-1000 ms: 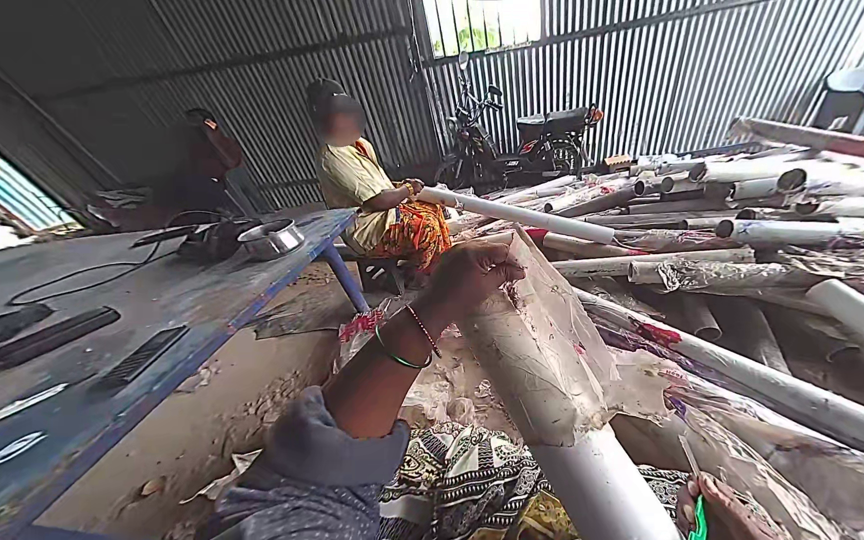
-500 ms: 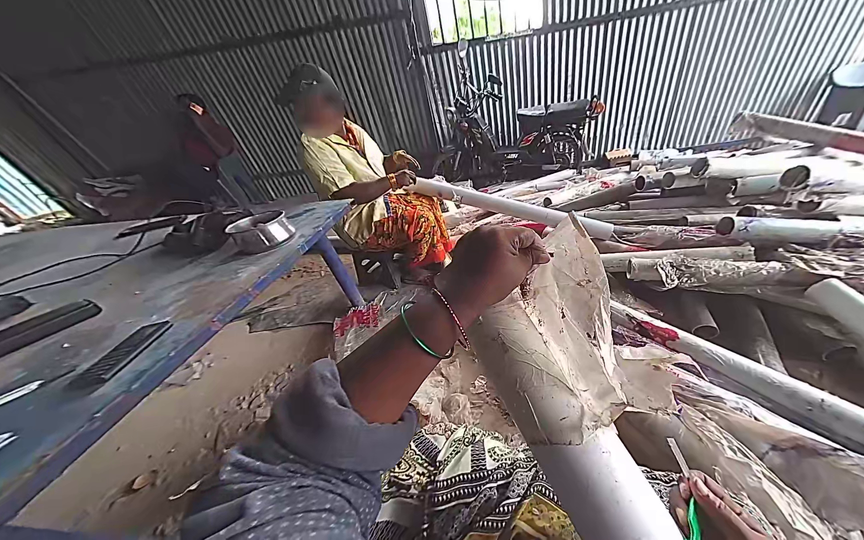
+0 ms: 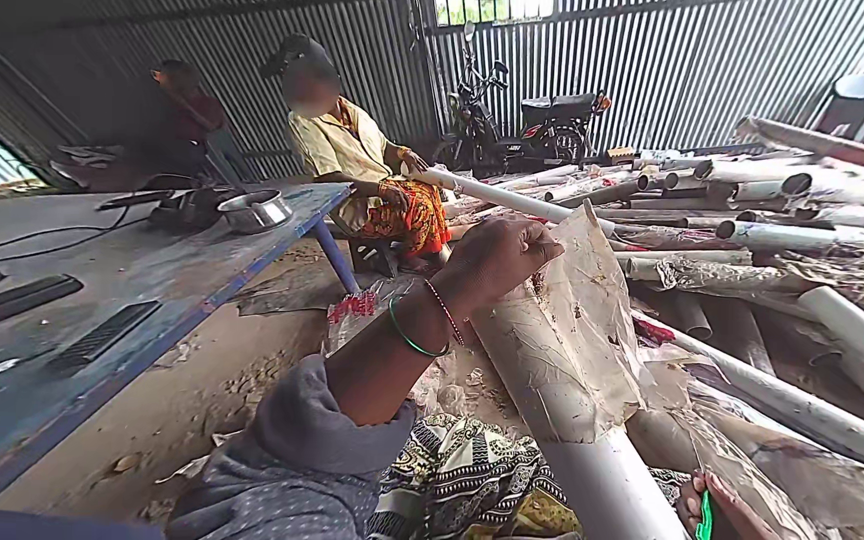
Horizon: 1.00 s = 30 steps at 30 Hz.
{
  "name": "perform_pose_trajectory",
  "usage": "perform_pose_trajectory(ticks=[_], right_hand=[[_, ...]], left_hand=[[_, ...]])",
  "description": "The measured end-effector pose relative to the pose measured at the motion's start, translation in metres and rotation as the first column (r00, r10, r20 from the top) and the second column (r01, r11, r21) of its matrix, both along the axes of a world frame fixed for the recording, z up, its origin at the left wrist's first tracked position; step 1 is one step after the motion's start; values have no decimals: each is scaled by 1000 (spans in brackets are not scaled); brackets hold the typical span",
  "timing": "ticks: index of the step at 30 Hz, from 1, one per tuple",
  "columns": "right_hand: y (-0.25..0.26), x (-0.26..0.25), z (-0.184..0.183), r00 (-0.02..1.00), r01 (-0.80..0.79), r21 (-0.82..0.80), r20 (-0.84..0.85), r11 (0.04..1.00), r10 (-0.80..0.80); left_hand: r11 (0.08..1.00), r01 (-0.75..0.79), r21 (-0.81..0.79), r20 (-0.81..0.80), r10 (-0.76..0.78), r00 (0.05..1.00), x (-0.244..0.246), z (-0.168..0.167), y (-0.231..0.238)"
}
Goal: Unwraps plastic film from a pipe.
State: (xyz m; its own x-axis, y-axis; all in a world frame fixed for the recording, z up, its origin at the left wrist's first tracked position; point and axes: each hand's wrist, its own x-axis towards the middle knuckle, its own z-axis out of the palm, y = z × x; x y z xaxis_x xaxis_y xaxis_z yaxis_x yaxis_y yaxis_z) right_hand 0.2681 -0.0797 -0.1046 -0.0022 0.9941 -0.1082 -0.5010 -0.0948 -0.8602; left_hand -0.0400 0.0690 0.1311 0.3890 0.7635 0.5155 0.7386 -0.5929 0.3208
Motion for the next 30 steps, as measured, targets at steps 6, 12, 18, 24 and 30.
perform_pose_trajectory(ticks=[6,12,18,24,30], right_hand=[[-2,16,19,982,97,139,148,986,-117],[0,27,61,927,206,274,254,939,-277],[3,4,69,915,198,330,277,923,-295],[8,10,54,917,206,329,263,922,-299],[29,33,55,887,220,289,337,932,-314]], left_hand=[[976,9,217,2,-10,1000,-31,-15,-21],[963,-4,271,-21,10,1000,-26,-18,-26],[999,45,-16,-102,-47,994,10,7,-11],[973,206,-108,133,-191,972,4,4,-6],[973,122,197,524,-209,825,-12,-55,-32]])
